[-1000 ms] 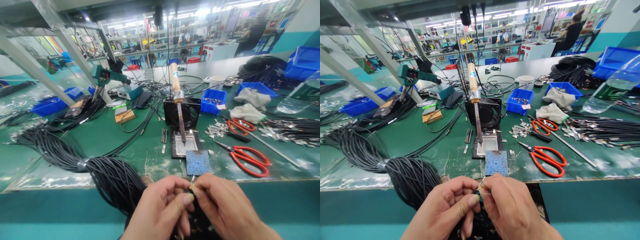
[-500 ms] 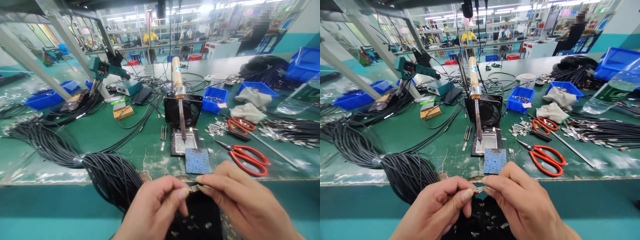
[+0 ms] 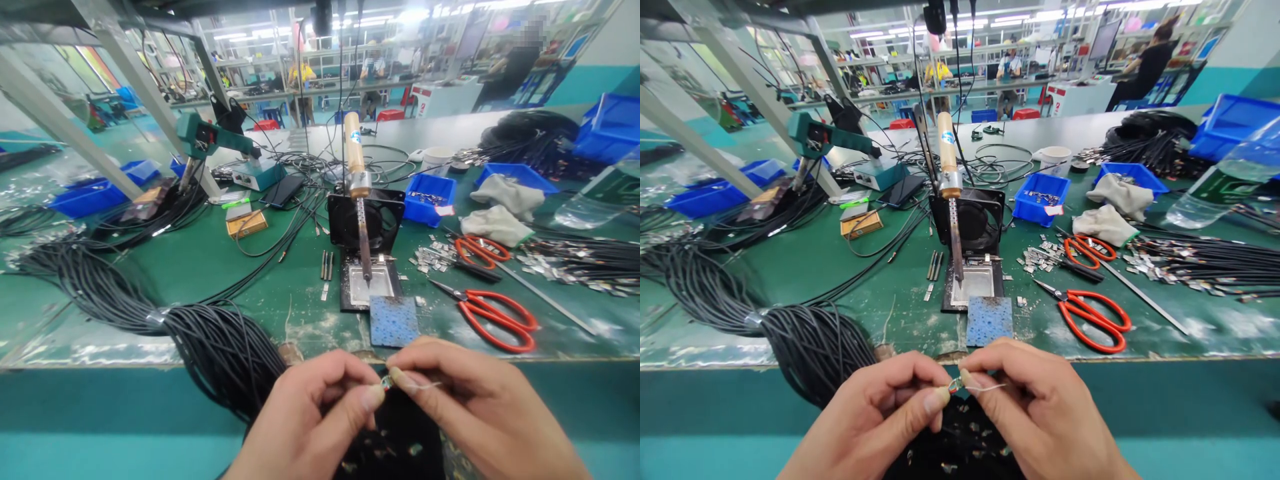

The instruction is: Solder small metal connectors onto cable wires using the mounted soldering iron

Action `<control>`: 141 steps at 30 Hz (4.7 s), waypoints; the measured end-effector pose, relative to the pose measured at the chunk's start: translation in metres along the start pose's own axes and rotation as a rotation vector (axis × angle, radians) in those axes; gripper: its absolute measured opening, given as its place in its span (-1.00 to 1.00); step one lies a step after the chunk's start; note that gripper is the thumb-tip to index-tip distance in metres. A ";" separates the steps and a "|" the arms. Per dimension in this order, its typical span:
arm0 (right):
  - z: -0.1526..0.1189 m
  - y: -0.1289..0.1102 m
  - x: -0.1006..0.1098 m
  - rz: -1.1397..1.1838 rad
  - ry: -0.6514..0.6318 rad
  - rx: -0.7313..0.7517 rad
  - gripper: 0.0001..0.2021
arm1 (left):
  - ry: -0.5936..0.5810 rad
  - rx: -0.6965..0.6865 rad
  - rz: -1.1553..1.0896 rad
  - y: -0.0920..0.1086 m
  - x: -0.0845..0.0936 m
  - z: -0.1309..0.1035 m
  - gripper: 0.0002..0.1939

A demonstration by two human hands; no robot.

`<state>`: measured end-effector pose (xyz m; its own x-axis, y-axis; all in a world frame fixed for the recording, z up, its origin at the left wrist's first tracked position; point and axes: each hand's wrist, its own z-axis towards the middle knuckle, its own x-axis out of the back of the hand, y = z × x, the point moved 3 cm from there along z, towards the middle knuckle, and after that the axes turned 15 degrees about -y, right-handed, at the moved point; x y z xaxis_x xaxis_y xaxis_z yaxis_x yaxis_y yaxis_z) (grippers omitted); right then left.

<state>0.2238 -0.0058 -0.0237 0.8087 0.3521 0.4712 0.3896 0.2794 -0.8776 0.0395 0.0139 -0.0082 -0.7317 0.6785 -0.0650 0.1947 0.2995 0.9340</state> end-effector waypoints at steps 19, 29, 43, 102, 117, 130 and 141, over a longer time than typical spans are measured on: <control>-0.003 0.002 -0.005 0.069 0.043 -0.055 -0.82 | 0.067 0.024 -0.052 -0.004 -0.005 0.001 -0.77; -0.002 0.002 -0.005 0.081 0.067 -0.044 -0.80 | 0.070 0.040 -0.059 -0.005 -0.004 0.003 -0.76; 0.001 0.006 -0.005 0.112 0.041 -0.061 -0.81 | 0.083 0.055 -0.091 -0.006 -0.002 0.007 -0.76; 0.037 0.029 0.005 0.004 0.373 -0.006 -0.88 | 0.080 0.127 -0.282 0.004 0.034 0.064 -0.72; 0.038 0.033 0.007 0.057 0.355 0.010 -0.83 | 0.025 0.100 -0.293 0.002 0.036 0.064 -0.72; 0.038 0.032 0.008 -0.039 0.306 0.029 -0.83 | 0.032 0.101 -0.257 0.003 0.036 0.063 -0.71; 0.039 0.032 0.011 -0.079 0.272 0.024 -0.81 | 0.026 0.086 -0.309 0.002 0.037 0.066 -0.71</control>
<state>0.2276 0.0423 -0.0436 0.8659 0.0762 0.4944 0.4487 0.3185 -0.8350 0.0555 0.0837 -0.0318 -0.7809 0.5296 -0.3312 0.0140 0.5449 0.8384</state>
